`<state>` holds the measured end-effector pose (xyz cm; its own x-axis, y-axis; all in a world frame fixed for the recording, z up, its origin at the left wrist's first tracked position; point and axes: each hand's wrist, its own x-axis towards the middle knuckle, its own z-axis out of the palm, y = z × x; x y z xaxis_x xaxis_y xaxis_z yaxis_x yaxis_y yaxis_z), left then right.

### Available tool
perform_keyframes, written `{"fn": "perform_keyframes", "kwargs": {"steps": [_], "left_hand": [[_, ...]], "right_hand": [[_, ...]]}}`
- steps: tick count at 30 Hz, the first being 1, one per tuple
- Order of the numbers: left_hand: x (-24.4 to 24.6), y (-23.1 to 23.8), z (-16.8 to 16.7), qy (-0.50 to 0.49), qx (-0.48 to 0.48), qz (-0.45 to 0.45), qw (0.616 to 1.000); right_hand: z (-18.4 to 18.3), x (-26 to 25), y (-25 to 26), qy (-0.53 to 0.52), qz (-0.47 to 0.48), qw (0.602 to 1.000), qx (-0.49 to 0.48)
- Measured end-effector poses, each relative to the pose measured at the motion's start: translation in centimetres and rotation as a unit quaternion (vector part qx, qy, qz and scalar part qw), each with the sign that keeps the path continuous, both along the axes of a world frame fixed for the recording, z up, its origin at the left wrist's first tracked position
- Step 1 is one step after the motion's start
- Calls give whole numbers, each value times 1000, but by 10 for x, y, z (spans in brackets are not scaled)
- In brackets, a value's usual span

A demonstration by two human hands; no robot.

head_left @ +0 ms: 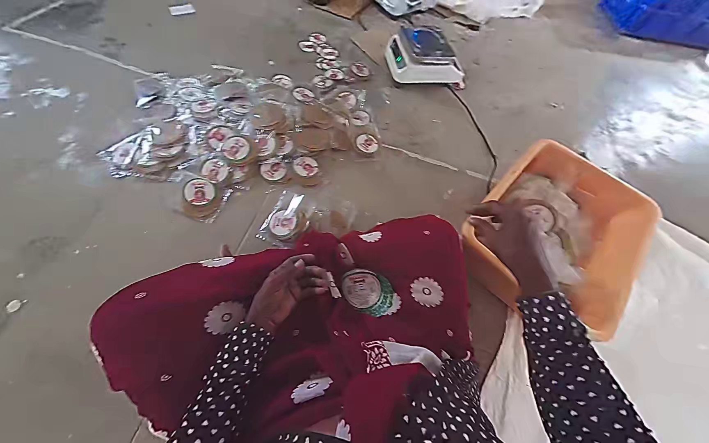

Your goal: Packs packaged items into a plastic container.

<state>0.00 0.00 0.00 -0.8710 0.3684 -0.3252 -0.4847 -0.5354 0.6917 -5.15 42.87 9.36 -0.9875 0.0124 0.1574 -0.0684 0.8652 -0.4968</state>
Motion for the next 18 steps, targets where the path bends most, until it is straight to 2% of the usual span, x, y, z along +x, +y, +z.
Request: {"fn": "perform_keyframes", "kwargs": {"steps": [4, 7, 12, 16, 18], "left_hand": [[-1, 1, -1, -30, 11, 20, 999], [-3, 3, 3, -46, 12, 32, 998], [-8, 3, 4, -58, 18, 35, 998], [-12, 2, 2, -66, 33, 33, 997], [-13, 3, 1, -72, 34, 35, 996]], "right_hand": [[-35, -65, -127, -59, 174, 982, -43], [-74, -110, -204, -132, 228, 962, -72], [-115, -168, -280, -234, 132, 961, -62], [-137, -180, -306, -223, 54, 970, -84], [-136, -181, -317, -221, 40, 973, -59]]}}
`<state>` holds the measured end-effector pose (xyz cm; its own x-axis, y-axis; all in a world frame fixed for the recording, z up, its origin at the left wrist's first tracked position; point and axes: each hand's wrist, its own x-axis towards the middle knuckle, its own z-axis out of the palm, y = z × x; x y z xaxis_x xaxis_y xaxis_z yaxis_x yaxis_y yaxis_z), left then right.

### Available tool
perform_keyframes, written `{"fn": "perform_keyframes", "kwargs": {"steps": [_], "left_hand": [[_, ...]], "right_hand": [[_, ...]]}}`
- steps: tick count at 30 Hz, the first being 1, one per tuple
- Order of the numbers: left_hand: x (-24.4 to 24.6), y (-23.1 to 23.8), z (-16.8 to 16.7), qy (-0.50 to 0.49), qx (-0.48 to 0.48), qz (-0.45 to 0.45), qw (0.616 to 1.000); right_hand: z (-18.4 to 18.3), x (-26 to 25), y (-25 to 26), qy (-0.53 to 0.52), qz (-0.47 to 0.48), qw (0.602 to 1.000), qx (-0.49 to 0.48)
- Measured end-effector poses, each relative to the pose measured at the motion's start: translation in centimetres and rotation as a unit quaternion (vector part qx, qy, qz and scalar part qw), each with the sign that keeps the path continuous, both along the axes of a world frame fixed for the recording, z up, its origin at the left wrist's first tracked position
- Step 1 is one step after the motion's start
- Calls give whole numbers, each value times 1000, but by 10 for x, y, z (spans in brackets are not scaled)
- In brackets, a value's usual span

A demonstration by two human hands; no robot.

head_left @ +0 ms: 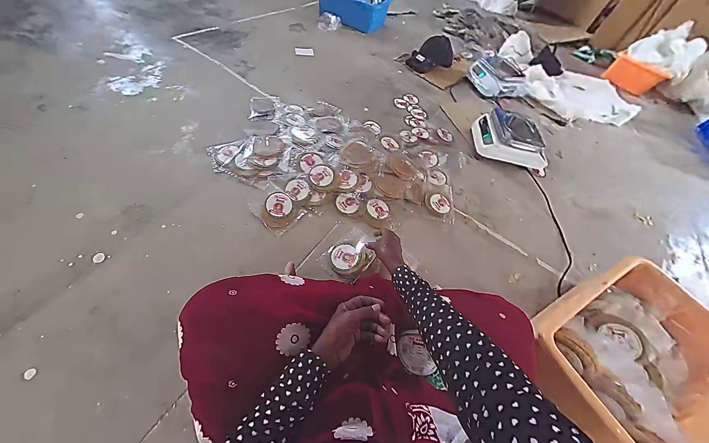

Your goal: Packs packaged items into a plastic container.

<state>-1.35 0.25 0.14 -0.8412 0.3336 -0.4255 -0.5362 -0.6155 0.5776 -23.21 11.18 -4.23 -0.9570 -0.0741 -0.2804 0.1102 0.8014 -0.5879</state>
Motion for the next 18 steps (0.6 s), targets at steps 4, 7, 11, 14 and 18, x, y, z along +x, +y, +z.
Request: {"fn": "perform_keyframes", "kwargs": {"steps": [4, 7, 11, 14, 18], "left_hand": [[-4, 2, -1, -18, -4, 2, 1000], [-4, 1, 5, -27, -23, -4, 999], [0, -1, 7, -32, 29, 28, 999], [3, -13, 6, 20, 149, 58, 987], [9, -24, 14, 93, 248, 146, 953]], "right_hand": [[26, -1, -21, 31, 102, 994, 15], [75, 27, -35, 152, 220, 963, -32], [145, 76, -21, 392, 349, 849, -56], [173, 107, 14, 441, 364, 813, -112], [148, 134, 68, 454, 341, 812, -135]]}}
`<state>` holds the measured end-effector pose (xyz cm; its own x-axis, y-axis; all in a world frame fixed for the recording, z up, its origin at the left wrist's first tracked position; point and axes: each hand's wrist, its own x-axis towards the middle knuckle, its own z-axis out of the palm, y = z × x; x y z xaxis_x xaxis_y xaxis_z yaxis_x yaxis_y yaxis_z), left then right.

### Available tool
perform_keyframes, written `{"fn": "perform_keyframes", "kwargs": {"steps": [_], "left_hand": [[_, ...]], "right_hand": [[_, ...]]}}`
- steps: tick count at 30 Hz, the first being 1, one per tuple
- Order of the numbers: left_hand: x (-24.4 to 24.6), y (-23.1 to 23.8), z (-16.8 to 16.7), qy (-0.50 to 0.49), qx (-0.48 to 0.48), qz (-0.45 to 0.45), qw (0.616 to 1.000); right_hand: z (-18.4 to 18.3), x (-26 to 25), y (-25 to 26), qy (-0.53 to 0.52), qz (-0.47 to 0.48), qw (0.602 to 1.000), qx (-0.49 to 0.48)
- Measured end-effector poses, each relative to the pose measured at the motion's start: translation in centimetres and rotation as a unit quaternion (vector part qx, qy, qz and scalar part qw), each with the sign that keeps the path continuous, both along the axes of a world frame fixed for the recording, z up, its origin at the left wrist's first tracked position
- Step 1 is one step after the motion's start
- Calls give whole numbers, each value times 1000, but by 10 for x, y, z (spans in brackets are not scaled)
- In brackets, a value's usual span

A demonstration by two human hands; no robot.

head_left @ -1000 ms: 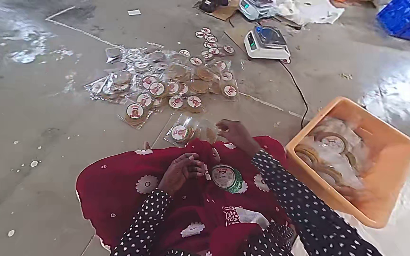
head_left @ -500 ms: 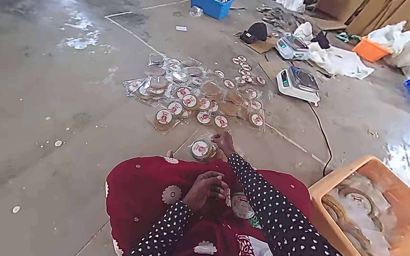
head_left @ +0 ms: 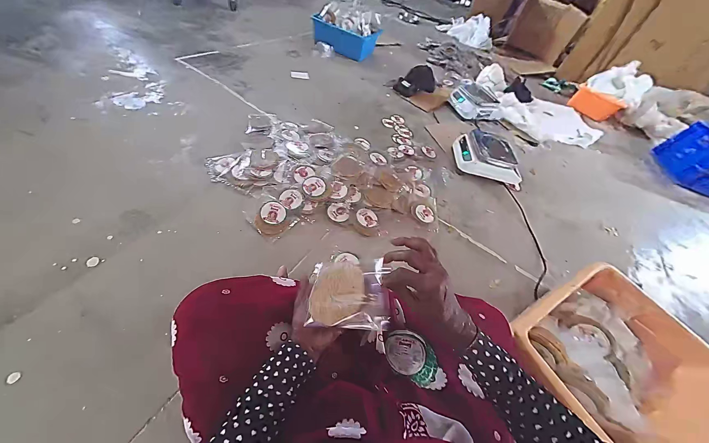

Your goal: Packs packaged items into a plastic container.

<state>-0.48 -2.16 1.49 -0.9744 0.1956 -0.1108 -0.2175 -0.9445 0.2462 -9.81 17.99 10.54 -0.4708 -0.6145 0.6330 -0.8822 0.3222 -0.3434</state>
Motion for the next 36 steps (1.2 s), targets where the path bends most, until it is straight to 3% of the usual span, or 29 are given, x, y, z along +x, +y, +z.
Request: {"fn": "perform_keyframes", "kwargs": {"steps": [3, 7, 11, 14, 16, 18, 23, 29, 33, 36], "left_hand": [[9, 8, 11, -67, -100, 1, 993], [18, 17, -4, -82, -176, -90, 977], [14, 19, -5, -101, -239, -29, 965], [11, 21, -3, -114, -250, 6, 962], [11, 23, 0, -138, -258, 19, 956], [12, 25, 2, -152, -275, 24, 949], [14, 24, 2, -148, -279, 35, 948], [10, 25, 1, -171, -287, 31, 942], [12, 24, 1, -162, -283, 30, 945], [13, 24, 1, -151, -272, 20, 950]], "right_hand": [[-21, 19, 34, -32, -41, 999, 13], [-30, 38, 67, -46, -109, 993, 16], [-34, 59, 90, -191, -214, 957, -40], [-48, 73, 97, -313, -217, 922, 71], [-59, 78, 95, -344, -215, 898, 170], [-64, 82, 91, -350, -233, 885, 200], [-58, 88, 100, -399, -275, 873, 52], [-49, 93, 115, -427, -284, 857, 52], [-48, 93, 118, -427, -263, 865, -10], [-41, 90, 118, -403, -311, 858, -63]]}}
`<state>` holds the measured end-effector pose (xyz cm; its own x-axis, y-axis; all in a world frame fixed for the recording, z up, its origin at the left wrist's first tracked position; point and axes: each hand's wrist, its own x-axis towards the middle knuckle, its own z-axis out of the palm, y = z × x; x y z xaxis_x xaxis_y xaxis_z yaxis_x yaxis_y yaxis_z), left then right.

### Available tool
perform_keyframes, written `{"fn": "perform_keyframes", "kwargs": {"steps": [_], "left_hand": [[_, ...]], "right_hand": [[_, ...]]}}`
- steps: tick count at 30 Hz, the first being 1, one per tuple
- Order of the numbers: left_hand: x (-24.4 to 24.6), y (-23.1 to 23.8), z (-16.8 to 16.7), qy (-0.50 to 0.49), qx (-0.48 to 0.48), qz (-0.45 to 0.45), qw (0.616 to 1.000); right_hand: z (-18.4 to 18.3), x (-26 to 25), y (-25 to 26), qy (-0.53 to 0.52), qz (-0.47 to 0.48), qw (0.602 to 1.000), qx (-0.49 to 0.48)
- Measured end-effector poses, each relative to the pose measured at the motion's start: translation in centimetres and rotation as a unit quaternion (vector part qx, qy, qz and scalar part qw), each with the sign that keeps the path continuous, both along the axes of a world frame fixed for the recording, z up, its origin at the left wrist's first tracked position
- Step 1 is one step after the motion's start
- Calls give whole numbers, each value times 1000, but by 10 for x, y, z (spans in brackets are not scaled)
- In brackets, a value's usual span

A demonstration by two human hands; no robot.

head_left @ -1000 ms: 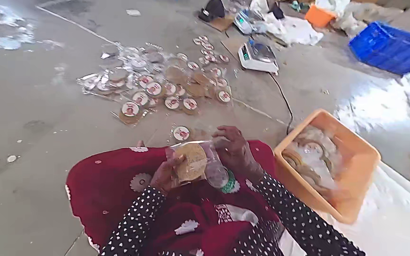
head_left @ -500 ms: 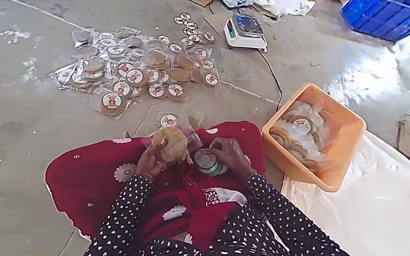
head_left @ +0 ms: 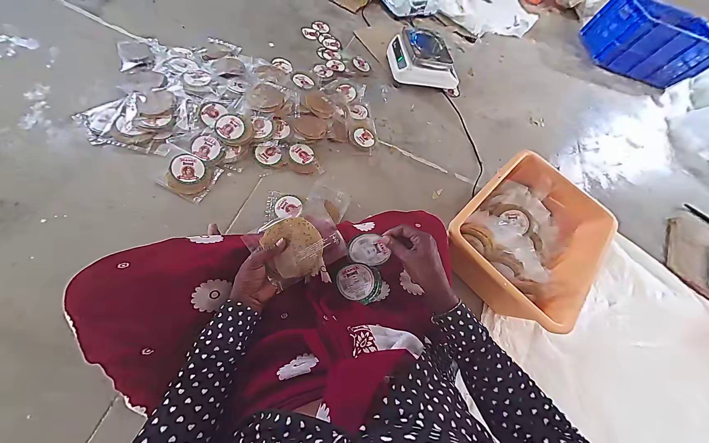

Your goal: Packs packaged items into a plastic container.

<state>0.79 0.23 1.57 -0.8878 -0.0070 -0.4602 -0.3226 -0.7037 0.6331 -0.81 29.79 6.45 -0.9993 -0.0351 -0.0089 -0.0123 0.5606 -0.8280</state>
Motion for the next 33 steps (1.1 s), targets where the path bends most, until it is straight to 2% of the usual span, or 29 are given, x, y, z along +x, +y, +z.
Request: {"fn": "perform_keyframes", "kwargs": {"steps": [4, 9, 15, 21, 27, 33], "left_hand": [[-1, -1, -3, 9, 25, -18, 999], [1, 0, -4, 11, 26, -51, 998], [1, 1, -1, 22, 25, -76, 997], [-4, -5, -23, 70, 46, -113, 990], [1, 0, -1, 18, 39, -77, 996], [0, 0, -7, 32, 47, -90, 994]], "right_hand": [[7, -8, 3, 8, -85, 993, -79], [15, -16, -6, 11, -84, 984, -157], [21, -18, -16, 33, -58, 994, -87], [20, -19, -10, -25, -33, 984, -171], [20, -20, -3, -56, -26, 981, -182], [22, -17, -7, -103, 2, 979, -173]]}}
